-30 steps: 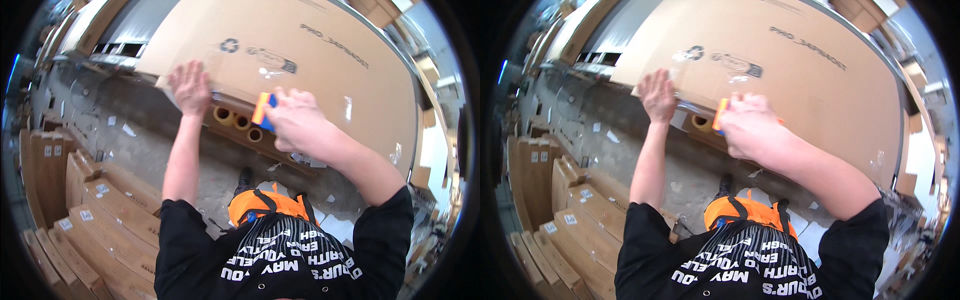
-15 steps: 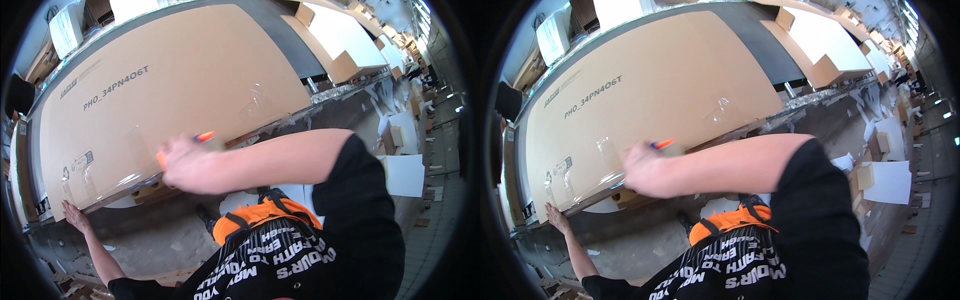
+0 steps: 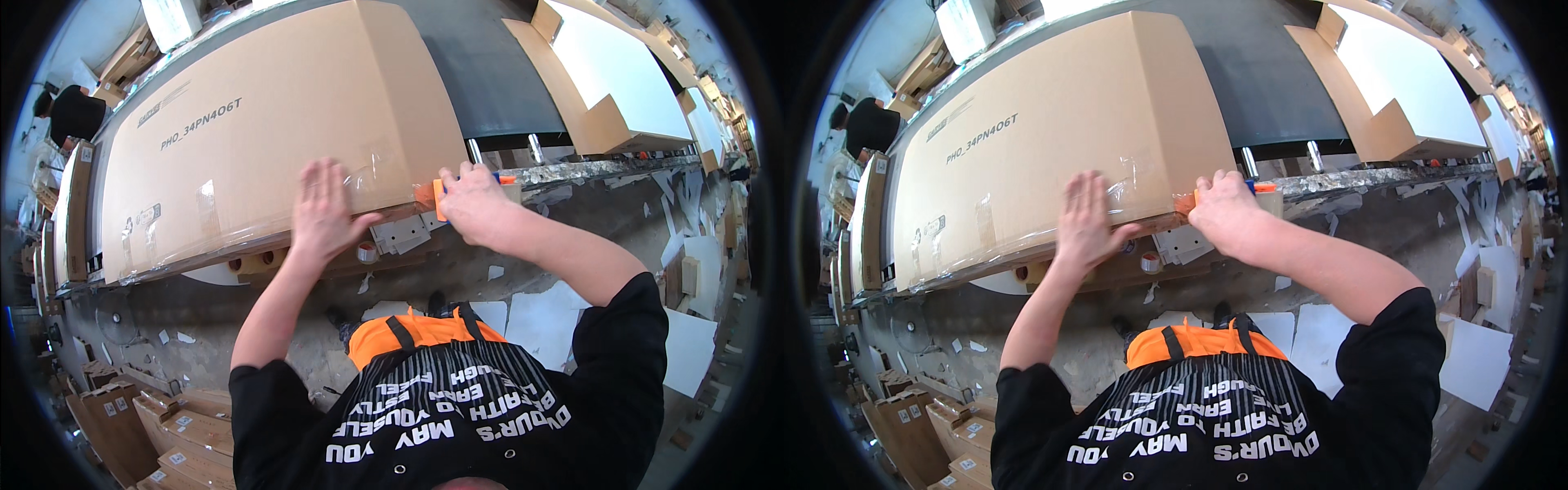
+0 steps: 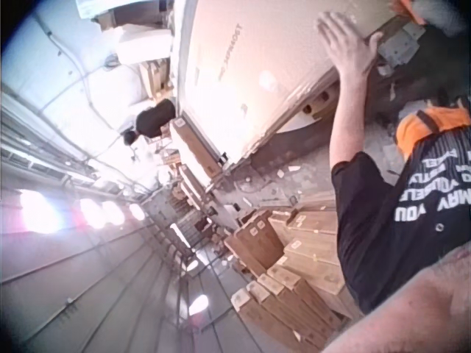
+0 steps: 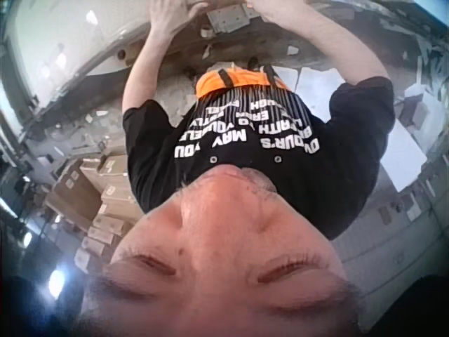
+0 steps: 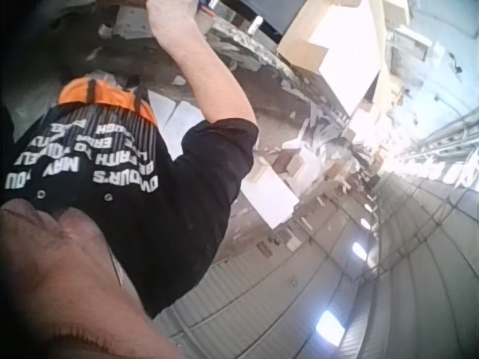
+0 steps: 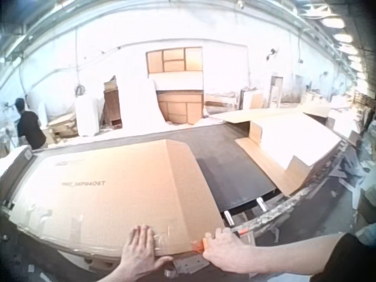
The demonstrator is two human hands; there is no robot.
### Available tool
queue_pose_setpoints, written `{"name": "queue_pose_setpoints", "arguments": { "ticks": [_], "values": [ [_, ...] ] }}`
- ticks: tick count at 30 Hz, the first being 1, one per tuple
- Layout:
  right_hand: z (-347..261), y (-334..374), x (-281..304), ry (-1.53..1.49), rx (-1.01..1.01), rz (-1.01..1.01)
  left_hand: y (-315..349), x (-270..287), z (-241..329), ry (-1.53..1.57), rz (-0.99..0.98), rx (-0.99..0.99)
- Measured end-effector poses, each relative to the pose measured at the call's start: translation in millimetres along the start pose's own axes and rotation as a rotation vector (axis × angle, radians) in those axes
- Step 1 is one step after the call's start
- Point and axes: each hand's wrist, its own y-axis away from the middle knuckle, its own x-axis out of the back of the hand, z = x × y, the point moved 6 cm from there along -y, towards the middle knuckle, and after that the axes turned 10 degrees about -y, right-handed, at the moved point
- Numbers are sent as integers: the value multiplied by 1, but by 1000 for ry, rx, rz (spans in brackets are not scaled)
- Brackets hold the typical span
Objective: The person folds a large cardboard box, inserts a foam sheet, and tapes the edges and seams using a handheld tape dispenser.
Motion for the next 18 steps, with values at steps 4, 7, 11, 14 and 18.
{"name": "queue_pose_setpoints", "arguments": {
  "ticks": [4, 7, 11, 14, 18],
  "values": [
    [-23, -12, -3, 58, -33, -24, -36, 0, 57, -55, -97, -41],
    [-43, -21, -14, 182, -93, 1, -40, -1, 65, -80, -122, -50],
    [-66, -16, -32, 626, -70, 132, -39, -7, 66, -82, -39, -62],
    [-78, -15, -60, 1269, -202, 236, -33, -15, 73, -33, 142, -39],
    [-56, 10, -124, 274, 247, -1021, -23, -19, 83, -18, 321, 35]
  ]
}}
